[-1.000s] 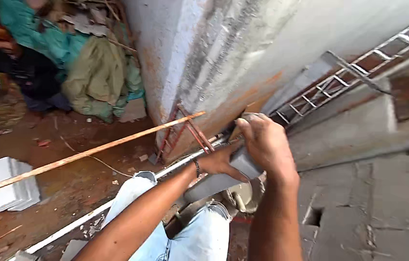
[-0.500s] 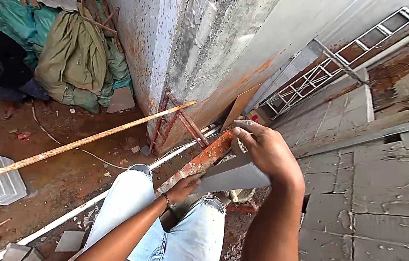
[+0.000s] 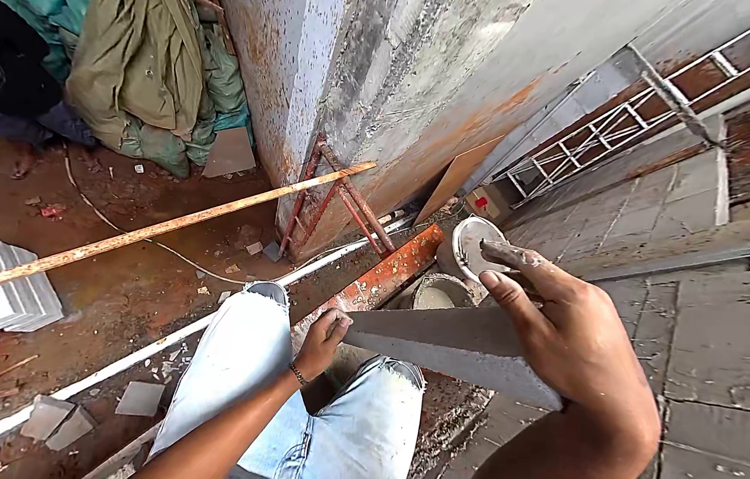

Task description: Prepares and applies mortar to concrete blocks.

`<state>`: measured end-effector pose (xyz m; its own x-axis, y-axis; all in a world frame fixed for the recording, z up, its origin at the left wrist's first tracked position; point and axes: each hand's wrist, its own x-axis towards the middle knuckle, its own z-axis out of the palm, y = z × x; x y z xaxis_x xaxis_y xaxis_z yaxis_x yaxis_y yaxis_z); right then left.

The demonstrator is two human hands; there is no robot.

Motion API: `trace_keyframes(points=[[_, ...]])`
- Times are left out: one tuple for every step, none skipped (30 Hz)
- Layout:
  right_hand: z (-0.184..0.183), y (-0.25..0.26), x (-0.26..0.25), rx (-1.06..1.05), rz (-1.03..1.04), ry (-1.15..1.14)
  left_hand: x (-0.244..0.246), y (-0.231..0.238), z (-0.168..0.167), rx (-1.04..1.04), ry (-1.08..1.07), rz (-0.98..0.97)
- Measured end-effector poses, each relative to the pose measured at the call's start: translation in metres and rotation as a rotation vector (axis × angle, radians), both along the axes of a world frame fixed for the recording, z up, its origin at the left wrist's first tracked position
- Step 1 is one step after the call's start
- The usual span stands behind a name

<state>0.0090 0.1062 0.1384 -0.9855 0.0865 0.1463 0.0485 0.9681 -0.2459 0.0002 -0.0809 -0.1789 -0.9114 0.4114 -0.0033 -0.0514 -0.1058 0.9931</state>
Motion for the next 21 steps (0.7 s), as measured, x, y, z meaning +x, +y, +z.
trace_keyframes(points=[[0.000,-0.001,0.001,-0.005,-0.001,0.001,-0.003,0.005,0.015,0.120,0.056,0.013],[0.000,-0.001,0.001,-0.010,0.000,0.004,-0.008,0.011,0.029,0.231,0.098,0.001],[0.000,0.000,0.001,-0.011,0.000,0.005,-0.013,0.017,0.041,0.322,0.125,-0.026],[0.000,0.001,-0.001,-0.009,0.001,0.007,-0.017,0.025,0.052,0.390,0.143,-0.040],[0.000,0.001,-0.003,-0.007,0.003,0.010,-0.020,0.033,0.062,0.428,0.157,-0.031],[0.000,0.001,-0.005,-0.007,0.004,0.012,-0.020,0.041,0.070,0.427,0.174,0.001],[0.001,0.000,-0.007,-0.001,0.002,0.002,-0.019,0.048,0.076,0.399,0.196,0.039],[0.001,0.000,-0.008,0.003,-0.002,-0.011,-0.017,0.055,0.079,0.356,0.219,0.055],[0.002,0.000,-0.010,0.006,-0.010,-0.021,-0.015,0.059,0.078,0.309,0.241,0.034],[0.003,0.000,-0.012,0.001,-0.014,-0.028,-0.015,0.062,0.077,0.259,0.257,-0.020],[0.003,0.001,-0.014,0.000,-0.017,-0.032,-0.016,0.062,0.077,0.215,0.252,-0.075],[0.003,0.002,-0.015,0.000,-0.020,-0.034,-0.019,0.062,0.078,0.200,0.238,-0.081],[0.003,0.003,-0.016,0.000,-0.025,-0.032,-0.021,0.063,0.078,0.212,0.224,-0.032],[0.003,0.004,-0.016,0.002,-0.024,-0.032,-0.022,0.063,0.077,0.225,0.210,0.034],[0.003,0.004,-0.016,0.003,-0.025,-0.034,-0.023,0.063,0.075,0.225,0.192,0.061],[0.003,0.004,-0.016,0.004,-0.027,-0.035,-0.024,0.062,0.074,0.204,0.179,0.042],[0.003,0.004,-0.016,0.006,-0.029,-0.035,-0.025,0.061,0.073,0.178,0.172,-0.018],[0.003,0.004,-0.017,0.007,-0.027,-0.034,-0.026,0.060,0.072,0.149,0.169,-0.091],[0.003,0.005,-0.019,0.007,-0.022,-0.031,-0.028,0.060,0.073,0.148,0.163,-0.125],[0.003,0.006,-0.020,0.008,-0.018,-0.028,-0.029,0.061,0.072,0.169,0.156,-0.106],[0.003,0.007,-0.021,0.009,-0.015,-0.029,-0.030,0.062,0.072,0.187,0.148,-0.065]])
